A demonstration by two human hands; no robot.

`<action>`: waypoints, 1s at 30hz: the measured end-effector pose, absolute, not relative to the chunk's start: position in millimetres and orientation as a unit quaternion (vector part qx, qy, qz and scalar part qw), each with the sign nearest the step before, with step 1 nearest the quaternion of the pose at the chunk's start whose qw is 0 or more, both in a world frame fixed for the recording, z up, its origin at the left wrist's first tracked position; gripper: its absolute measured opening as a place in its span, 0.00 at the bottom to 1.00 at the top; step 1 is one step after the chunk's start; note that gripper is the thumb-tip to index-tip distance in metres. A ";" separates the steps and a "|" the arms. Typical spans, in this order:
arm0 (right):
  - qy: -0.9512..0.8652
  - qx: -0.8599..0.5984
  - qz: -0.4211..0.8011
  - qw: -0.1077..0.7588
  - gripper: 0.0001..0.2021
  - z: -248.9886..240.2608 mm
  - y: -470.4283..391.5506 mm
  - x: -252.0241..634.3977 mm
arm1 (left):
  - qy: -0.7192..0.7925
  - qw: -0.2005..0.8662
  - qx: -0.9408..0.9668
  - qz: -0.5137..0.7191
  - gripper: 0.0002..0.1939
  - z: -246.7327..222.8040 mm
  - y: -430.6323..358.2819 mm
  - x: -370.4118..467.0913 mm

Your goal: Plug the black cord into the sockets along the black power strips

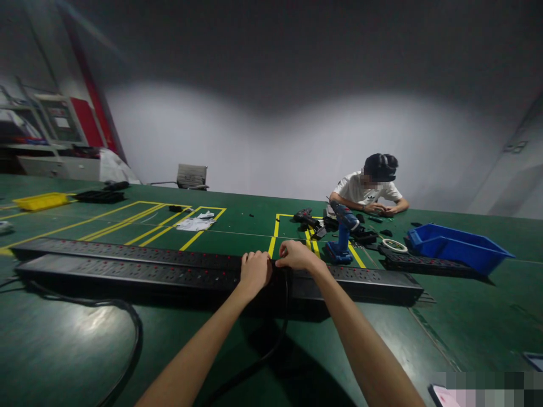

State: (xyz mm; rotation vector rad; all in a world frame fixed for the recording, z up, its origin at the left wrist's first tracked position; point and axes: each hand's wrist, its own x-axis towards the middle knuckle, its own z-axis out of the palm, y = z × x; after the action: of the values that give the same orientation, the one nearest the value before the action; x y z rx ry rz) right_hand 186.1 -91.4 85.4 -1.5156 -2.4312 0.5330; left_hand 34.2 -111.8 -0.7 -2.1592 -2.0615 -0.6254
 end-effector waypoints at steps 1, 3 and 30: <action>-0.825 -0.529 0.166 0.108 0.14 84.1 -87.8 182.1 | -0.678 0.050 -0.704 -0.206 0.15 -1.9 -111.1 34.1; -0.819 -0.548 0.139 0.098 0.13 82.4 -81.7 175.8 | -0.684 0.059 -0.697 -0.207 0.16 -4.4 -109.3 34.3; -0.769 -0.623 0.102 0.100 0.27 39.0 -54.1 150.8 | -0.679 0.056 -0.709 -0.183 0.14 1.4 -112.8 34.6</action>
State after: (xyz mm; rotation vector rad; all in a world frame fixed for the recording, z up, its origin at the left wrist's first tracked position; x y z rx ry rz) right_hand 150.8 -54.1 39.0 -1.8412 -2.2740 0.3013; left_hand 34.6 -112.8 1.4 -2.1508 -2.0608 -0.5539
